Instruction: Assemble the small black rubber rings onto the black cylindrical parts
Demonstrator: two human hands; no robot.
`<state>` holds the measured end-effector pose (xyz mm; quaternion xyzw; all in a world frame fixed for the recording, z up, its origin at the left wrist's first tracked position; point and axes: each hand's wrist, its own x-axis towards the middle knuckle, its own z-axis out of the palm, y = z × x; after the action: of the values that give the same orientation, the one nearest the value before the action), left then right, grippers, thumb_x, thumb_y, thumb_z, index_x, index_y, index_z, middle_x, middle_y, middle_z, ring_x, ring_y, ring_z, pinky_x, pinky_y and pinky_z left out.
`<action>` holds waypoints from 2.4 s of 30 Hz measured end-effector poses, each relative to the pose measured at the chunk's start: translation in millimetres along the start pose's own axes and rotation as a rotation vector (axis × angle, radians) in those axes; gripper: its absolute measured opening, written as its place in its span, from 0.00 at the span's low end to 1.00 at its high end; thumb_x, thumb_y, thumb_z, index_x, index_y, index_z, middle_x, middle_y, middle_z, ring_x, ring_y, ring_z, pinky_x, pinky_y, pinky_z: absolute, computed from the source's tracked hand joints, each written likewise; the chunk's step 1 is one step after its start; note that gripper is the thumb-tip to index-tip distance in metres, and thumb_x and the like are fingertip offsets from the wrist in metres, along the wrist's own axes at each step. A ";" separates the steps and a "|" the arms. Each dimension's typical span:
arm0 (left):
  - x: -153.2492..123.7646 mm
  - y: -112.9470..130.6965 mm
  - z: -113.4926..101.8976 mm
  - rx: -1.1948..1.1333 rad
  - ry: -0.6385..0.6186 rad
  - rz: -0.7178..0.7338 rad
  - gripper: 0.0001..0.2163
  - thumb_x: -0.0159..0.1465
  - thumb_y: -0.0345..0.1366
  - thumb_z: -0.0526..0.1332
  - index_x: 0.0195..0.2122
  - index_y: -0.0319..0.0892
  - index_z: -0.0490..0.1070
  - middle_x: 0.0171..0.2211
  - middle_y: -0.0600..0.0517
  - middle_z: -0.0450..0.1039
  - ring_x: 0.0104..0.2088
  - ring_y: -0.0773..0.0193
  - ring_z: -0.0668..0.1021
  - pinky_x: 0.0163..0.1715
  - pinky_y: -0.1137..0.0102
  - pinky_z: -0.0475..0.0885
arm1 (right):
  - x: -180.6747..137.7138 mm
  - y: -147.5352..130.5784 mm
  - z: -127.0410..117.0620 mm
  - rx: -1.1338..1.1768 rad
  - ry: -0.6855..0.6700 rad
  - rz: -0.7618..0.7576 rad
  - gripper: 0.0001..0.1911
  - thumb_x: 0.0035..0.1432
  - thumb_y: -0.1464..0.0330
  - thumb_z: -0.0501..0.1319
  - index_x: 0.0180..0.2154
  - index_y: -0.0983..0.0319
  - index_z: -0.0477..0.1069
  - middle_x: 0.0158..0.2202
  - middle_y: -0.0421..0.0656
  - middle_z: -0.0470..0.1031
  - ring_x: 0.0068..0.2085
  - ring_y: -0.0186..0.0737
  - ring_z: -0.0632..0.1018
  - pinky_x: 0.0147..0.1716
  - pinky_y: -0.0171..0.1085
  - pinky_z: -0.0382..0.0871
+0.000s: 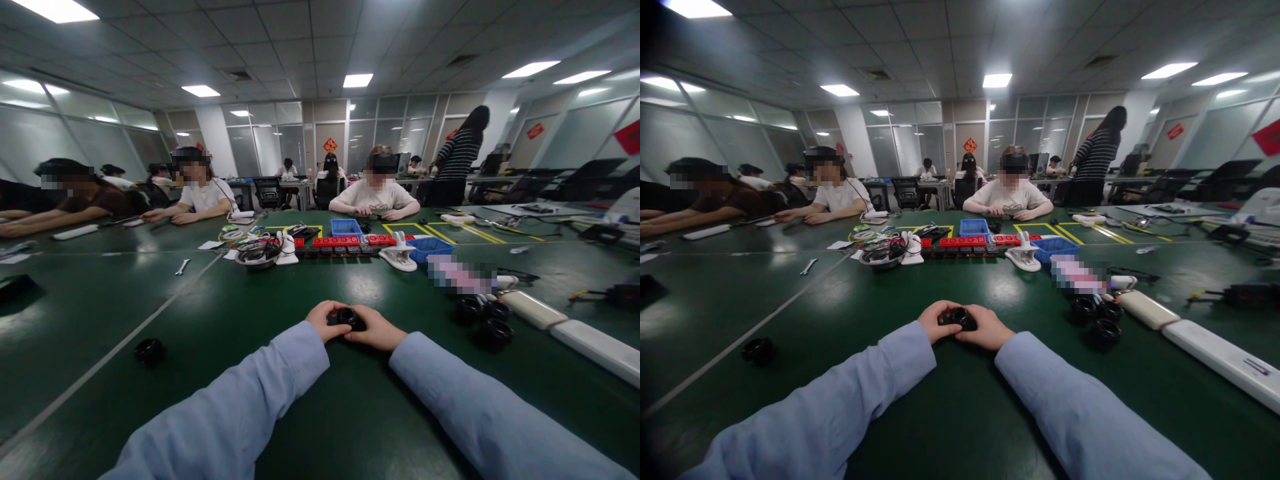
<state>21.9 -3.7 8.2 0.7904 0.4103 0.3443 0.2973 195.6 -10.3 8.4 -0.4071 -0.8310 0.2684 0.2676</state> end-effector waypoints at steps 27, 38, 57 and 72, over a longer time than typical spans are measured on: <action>-2.6 9.8 9.1 0.082 0.115 -0.054 0.17 0.46 0.34 0.64 0.38 0.40 0.66 0.33 0.51 0.66 0.35 0.63 0.70 0.34 0.69 0.67 | 2.8 -3.9 11.9 -0.133 0.182 0.121 0.24 0.38 0.65 0.63 0.41 0.63 0.62 0.37 0.45 0.68 0.38 0.41 0.69 0.37 0.39 0.61; -0.7 3.0 0.8 0.005 -0.026 -0.024 0.17 0.47 0.34 0.63 0.40 0.41 0.67 0.33 0.51 0.66 0.35 0.63 0.70 0.32 0.72 0.65 | 2.9 -2.3 -11.3 0.364 -0.211 0.044 0.19 0.42 0.69 0.61 0.40 0.66 0.65 0.38 0.44 0.70 0.40 0.40 0.71 0.42 0.40 0.63; -2.9 6.7 13.2 0.095 0.156 -0.108 0.18 0.45 0.37 0.65 0.37 0.40 0.66 0.34 0.51 0.65 0.33 0.64 0.70 0.36 0.68 0.67 | 5.5 -1.2 7.9 -0.126 0.110 0.221 0.16 0.38 0.64 0.63 0.29 0.64 0.62 0.27 0.40 0.66 0.28 0.35 0.67 0.25 0.32 0.57; -0.5 1.1 3.4 0.049 0.034 -0.039 0.18 0.46 0.35 0.64 0.39 0.41 0.66 0.33 0.52 0.65 0.33 0.65 0.69 0.33 0.70 0.66 | 1.8 5.6 -0.5 0.134 -0.027 0.032 0.22 0.42 0.68 0.62 0.42 0.65 0.64 0.38 0.44 0.69 0.38 0.41 0.71 0.38 0.39 0.63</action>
<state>24.8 -5.2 6.9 0.7834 0.4388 0.3417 0.2774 198.0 -5.8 5.4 -0.3978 -0.8081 0.3333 0.2788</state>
